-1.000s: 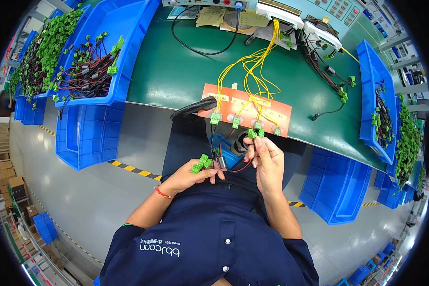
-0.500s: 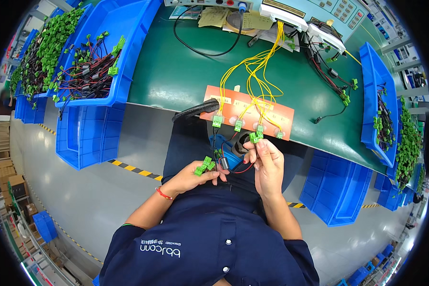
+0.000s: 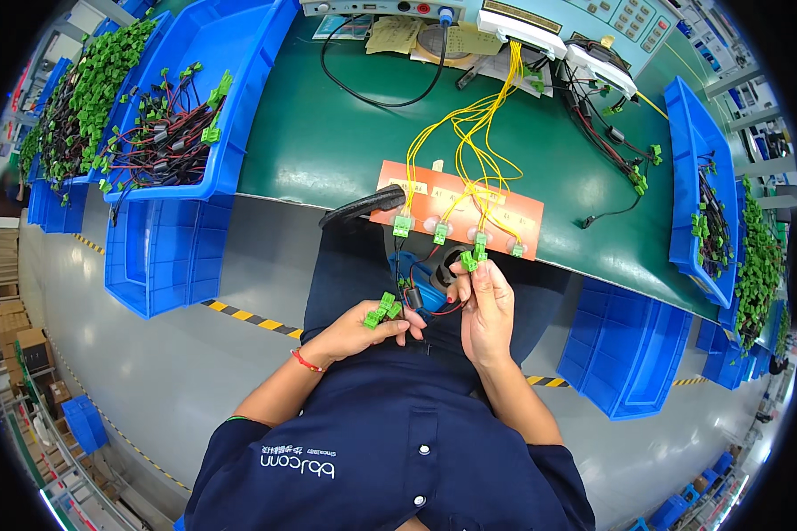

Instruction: The person tests electronic cable harnesses by plugging their green connectors into a test fixture and checking the results on a monitor.

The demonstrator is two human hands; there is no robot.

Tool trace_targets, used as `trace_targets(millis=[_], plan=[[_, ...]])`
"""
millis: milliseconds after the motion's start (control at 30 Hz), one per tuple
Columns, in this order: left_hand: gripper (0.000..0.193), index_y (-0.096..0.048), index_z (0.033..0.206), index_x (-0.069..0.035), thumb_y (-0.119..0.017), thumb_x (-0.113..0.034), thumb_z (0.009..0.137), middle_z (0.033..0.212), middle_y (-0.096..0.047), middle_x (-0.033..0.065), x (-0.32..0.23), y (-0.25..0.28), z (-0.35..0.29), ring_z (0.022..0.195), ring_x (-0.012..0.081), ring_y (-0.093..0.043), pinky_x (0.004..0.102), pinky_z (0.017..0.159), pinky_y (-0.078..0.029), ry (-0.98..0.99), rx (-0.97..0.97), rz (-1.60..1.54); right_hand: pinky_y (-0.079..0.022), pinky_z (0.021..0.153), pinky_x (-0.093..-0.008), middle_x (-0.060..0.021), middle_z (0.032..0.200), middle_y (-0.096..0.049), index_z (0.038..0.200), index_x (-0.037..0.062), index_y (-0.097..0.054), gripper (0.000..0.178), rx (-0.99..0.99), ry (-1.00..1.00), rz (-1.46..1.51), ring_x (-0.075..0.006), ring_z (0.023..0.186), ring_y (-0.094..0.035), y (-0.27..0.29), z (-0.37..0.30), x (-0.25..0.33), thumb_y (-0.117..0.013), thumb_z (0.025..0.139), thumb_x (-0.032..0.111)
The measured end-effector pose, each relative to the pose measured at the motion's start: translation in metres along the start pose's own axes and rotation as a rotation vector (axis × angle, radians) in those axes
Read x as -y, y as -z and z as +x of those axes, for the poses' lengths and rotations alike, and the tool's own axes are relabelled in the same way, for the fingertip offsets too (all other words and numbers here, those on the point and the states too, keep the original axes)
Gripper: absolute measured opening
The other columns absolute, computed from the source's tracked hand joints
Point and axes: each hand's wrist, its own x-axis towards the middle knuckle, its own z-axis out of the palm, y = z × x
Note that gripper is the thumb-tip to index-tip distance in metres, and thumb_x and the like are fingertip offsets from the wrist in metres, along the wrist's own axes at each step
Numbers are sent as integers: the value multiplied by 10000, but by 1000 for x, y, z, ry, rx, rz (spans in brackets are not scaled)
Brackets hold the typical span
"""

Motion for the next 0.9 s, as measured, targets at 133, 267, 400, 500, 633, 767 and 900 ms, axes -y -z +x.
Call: trace_targets(millis=[133, 267, 400, 500, 633, 767, 900], plan=[[251, -672, 1115, -39, -553, -207, 972, 995, -691, 24, 3, -1, 0, 781, 56, -564, 188, 607, -374, 2, -3, -1, -415, 671, -243, 18, 686, -466, 1003, -21, -626, 340, -38, 0, -40, -59, 625, -389, -6, 1, 6, -456, 1039, 272], [247, -670, 1114, -30, -542, -192, 980, 998, -688, 30, 0, -3, 1, 786, 59, -566, 189, 624, -387, -12, 9, 15, -419, 683, -245, 12, 716, -487, 1031, -28, -629, 342, -19, -20, -1, -65, 643, -412, -3, 6, 6, -451, 1040, 264], [227, -656, 1113, -9, -563, -169, 981, 1009, -673, 49, 4, -2, 0, 825, 89, -578, 230, 770, -472, -14, 41, 9, -421, 692, -236, 5, 750, -516, 1080, -44, -624, 274, 58, -20, -192, -60, 675, -447, 6, 6, 19, -492, 1018, 189], [225, -652, 1123, -5, -578, -159, 977, 1019, -657, 46, 7, -4, 0, 843, 106, -584, 259, 819, -481, -58, 83, 52, -420, 662, -202, 10, 808, -559, 1126, -26, -629, 214, 113, 141, -666, -45, 703, -495, 8, -3, 26, -603, 917, 15], [221, -661, 1121, -27, -580, -175, 979, 1011, -630, 29, 7, -7, 1, 870, 109, -578, 261, 834, -472, -114, 91, 132, -449, 665, -212, -42, 892, -567, 1162, -32, -610, 236, 95, 181, -594, -62, 697, -518, 20, -10, 28, -524, 943, -9], [202, -679, 1106, -57, -587, -179, 973, 1019, -582, 28, 6, -8, 3, 910, 124, -563, 264, 850, -457, -181, 109, 245, -467, 655, -229, -103, 992, -557, 1130, -49, -613, 298, 69, 290, -574, -95, 713, -544, 23, -23, 27, -419, 908, -85], [191, -693, 1080, -56, -592, -173, 968, 1019, -574, 36, 3, -8, 6, 937, 141, -556, 273, 872, -446, -158, 120, 291, -485, 713, -242, -143, 1028, -602, 1106, -60, -593, 274, 181, 147, -265, -146, 797, -593, 41, -30, 31, -409, 904, -41]])
